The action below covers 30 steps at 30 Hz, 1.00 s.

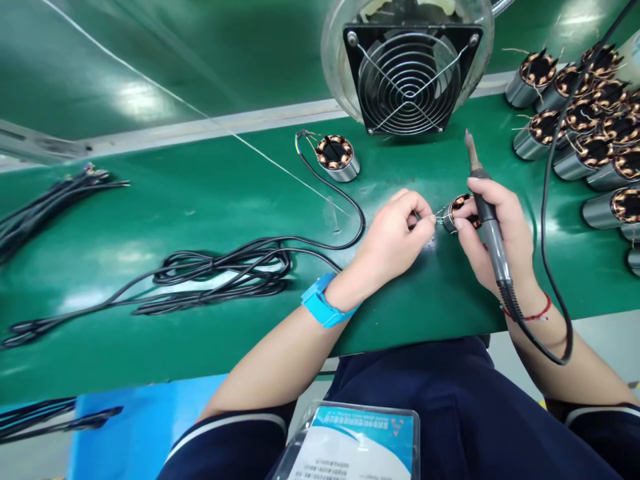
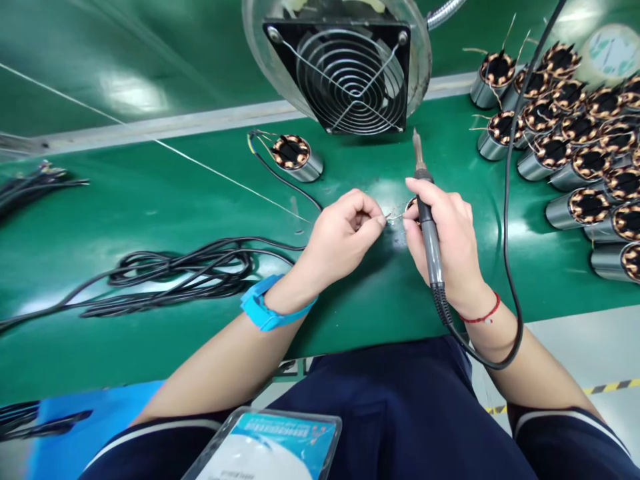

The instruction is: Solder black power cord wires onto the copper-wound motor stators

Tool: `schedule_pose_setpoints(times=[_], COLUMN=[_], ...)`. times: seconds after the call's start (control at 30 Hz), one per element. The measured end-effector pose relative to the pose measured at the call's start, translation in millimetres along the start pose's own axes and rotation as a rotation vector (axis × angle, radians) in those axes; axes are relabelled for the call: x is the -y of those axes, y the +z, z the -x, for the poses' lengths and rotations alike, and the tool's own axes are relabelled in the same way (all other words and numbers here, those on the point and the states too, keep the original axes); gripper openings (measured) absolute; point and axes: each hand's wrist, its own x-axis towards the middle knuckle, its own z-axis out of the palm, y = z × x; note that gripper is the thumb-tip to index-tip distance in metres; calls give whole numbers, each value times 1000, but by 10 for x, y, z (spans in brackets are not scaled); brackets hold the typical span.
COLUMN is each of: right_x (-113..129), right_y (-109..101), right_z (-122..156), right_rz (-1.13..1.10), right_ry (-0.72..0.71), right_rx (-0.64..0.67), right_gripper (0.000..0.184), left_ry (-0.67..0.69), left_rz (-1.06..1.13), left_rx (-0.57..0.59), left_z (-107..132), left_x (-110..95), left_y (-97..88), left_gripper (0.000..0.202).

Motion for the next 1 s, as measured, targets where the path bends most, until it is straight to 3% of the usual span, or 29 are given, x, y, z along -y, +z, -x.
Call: schedule_pose_setpoints(times=[0.23, 0.87, 1.0], right_x=[45, 136, 100], right_y=[-19, -40, -75], right_z=[-5, 32, 97], right_rz=[36, 12, -13], right_ry=[-1, -94, -118], right_rx=[7, -47, -121], right_gripper=[41, 34, 39], left_ry=[-94, -59, -5], left_rz=[79, 126, 74], left_rx=[3, -25, -40], left_z=[6, 36, 44], left_x=[17, -1, 17], left_y=[26, 55, 64], left_gripper=[16, 17, 17])
